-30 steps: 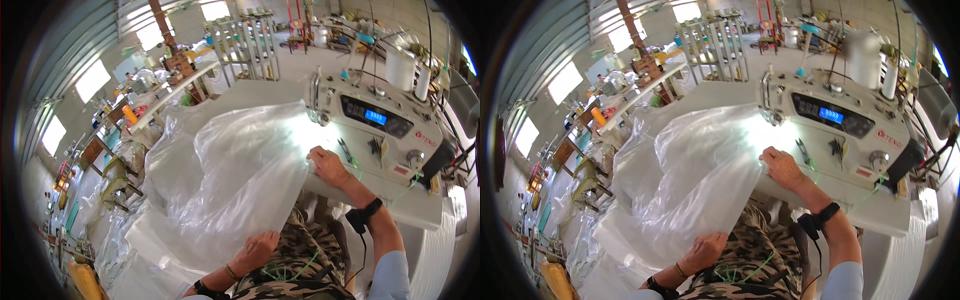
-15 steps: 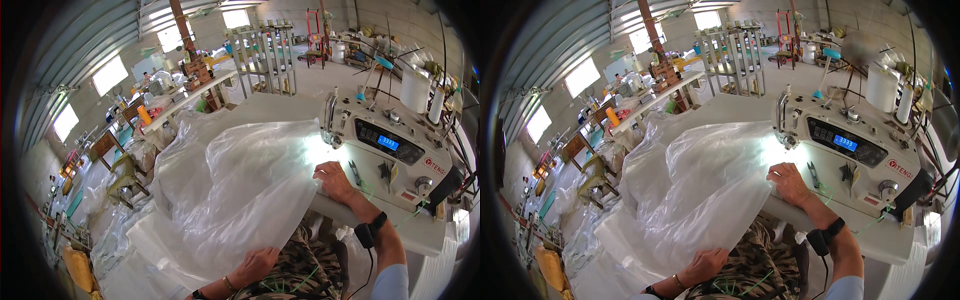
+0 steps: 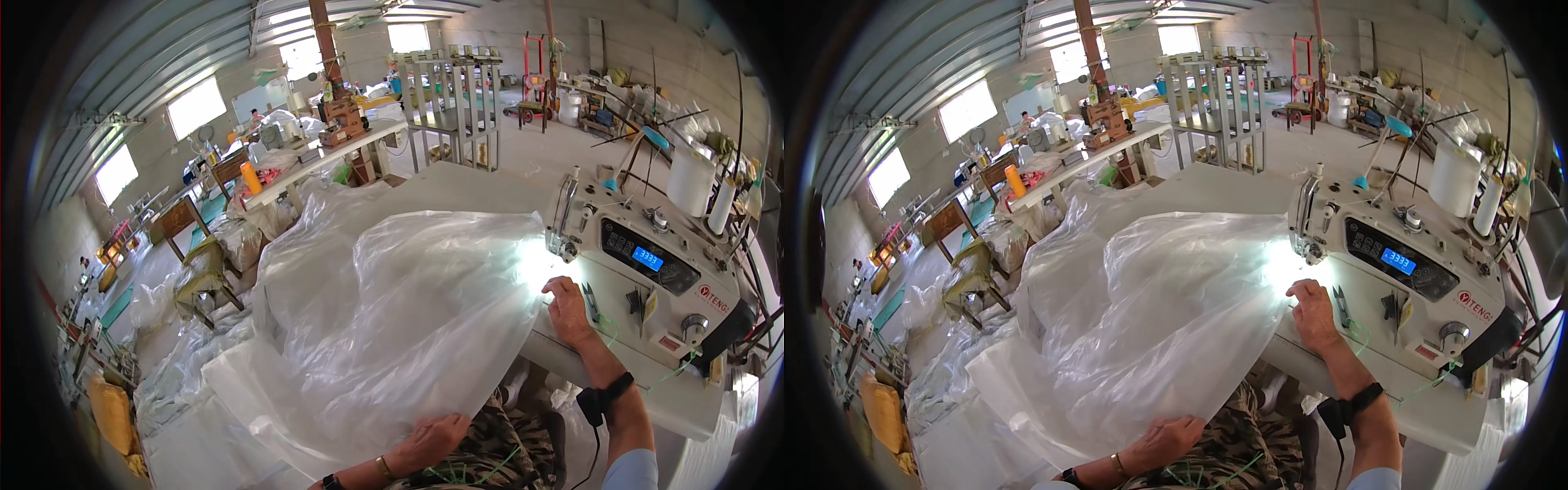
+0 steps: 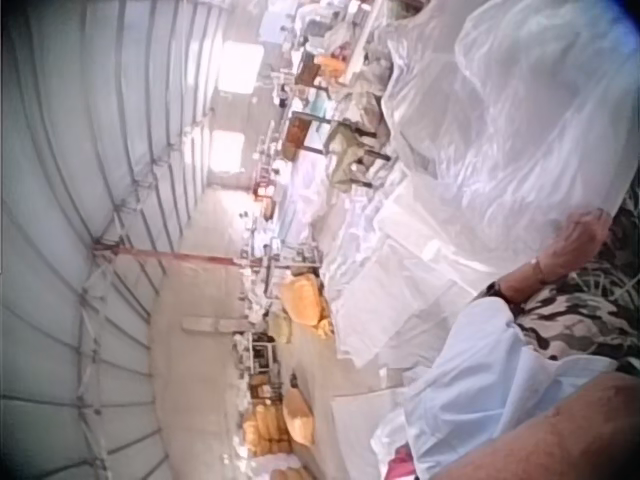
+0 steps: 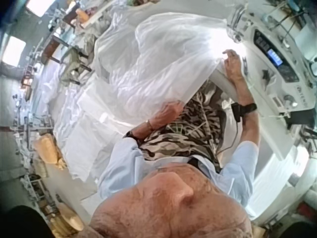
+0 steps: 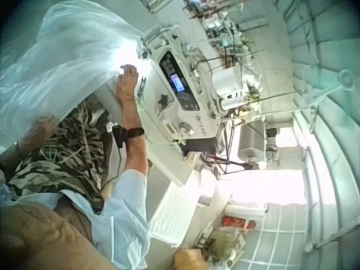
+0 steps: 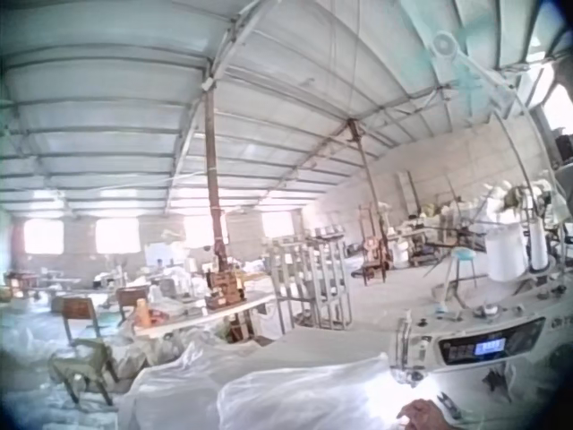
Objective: Sewing large white plastic or fabric sheets together using an industrial sewing machine in a workshop setting.
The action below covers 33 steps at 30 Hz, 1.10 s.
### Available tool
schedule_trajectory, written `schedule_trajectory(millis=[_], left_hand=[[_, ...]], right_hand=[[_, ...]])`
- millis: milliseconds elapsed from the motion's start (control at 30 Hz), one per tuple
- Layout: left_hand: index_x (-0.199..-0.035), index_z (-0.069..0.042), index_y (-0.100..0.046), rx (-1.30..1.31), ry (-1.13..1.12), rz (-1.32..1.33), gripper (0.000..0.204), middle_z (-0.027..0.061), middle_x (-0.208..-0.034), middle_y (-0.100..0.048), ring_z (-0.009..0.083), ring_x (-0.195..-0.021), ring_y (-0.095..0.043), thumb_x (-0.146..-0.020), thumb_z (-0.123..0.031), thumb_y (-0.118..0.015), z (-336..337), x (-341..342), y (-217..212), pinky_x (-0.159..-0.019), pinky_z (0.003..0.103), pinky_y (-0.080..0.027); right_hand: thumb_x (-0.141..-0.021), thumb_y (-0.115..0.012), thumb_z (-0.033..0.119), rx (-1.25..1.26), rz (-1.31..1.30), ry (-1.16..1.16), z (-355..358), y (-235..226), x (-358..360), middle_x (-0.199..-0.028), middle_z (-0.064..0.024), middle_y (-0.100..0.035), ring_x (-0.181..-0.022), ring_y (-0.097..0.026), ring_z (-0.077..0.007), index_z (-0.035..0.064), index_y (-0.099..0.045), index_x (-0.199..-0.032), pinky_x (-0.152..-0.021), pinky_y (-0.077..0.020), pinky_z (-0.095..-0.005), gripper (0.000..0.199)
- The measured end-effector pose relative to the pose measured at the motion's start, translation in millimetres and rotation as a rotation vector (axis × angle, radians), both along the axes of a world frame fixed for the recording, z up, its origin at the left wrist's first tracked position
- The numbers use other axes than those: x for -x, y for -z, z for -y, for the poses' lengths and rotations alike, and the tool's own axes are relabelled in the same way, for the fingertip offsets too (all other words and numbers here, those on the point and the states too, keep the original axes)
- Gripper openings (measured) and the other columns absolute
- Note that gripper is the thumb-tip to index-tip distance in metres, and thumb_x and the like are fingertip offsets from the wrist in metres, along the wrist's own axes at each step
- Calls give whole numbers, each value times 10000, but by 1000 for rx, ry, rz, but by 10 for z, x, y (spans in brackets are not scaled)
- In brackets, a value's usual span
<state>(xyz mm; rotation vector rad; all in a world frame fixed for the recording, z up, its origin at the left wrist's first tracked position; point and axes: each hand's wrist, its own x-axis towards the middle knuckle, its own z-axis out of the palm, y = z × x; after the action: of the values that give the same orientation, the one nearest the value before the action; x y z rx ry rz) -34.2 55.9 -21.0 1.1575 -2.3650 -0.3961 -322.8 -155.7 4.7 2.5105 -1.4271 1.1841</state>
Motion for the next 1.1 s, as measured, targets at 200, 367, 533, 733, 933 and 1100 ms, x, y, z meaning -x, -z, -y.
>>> schedule_trajectory(millis=[200, 367, 533, 733, 933, 1100], left_hand=[[-904, -38, -531, -23, -4, 19, 93, 114, -808, -590, 314, -746, -626, -849, -92, -584, 21, 23, 46, -632, 413, -506], [-911, -30, -533, -30, -1, 0, 100, 126, -815, -595, 323, -755, -628, -862, -102, -582, 4, 31, 50, -634, 419, -503], [-914, -25, -532, -53, 15, 12, 104, 128, -812, -594, 329, -755, -629, -863, -101, -582, 71, 18, 126, -635, 421, -502], [-913, -17, -535, -33, 23, -10, 94, 131, -806, -592, 330, -744, -630, -858, -82, -575, 7, 22, 113, -616, 419, -500], [-915, -15, -538, -2, 35, -27, 96, 122, -796, -581, 315, -721, -628, -852, -77, -576, -30, 29, 123, -597, 403, -496], [-877, -39, -528, 35, 14, 15, 80, 102, -766, -567, 284, -684, -616, -830, -76, -582, -40, 54, 209, -563, 390, -478]], right_hand=[[-689, -530, -80, -13, 37, 15, 77, 66, 22, -1012, -102, -562, -890, -533, -306, 68, -574, -967, -799, -417, -420, 317], [-689, -518, -79, 32, 52, 9, 99, 70, 21, -943, -114, -562, -837, -540, -326, 57, -553, -902, -758, -427, -433, 254], [-696, -513, -79, 0, 49, 18, 147, 91, 28, -904, -119, -563, -842, -540, -331, 50, -544, -891, -749, -427, -435, 236], [-704, -511, -74, -20, 43, 14, 62, 41, 6, -893, -123, -559, -837, -538, -332, 42, -537, -878, -744, -422, -440, 212], [-707, -509, -66, -8, 21, 6, 29, 48, 22, -878, -123, -547, -822, -533, -327, 41, -529, -867, -741, -424, -435, 194], [-707, -515, -50, -44, 23, 29, 9, 76, 42, -888, -130, -555, -840, -540, -334, 40, -548, -875, -755, -429, -439, 194]])
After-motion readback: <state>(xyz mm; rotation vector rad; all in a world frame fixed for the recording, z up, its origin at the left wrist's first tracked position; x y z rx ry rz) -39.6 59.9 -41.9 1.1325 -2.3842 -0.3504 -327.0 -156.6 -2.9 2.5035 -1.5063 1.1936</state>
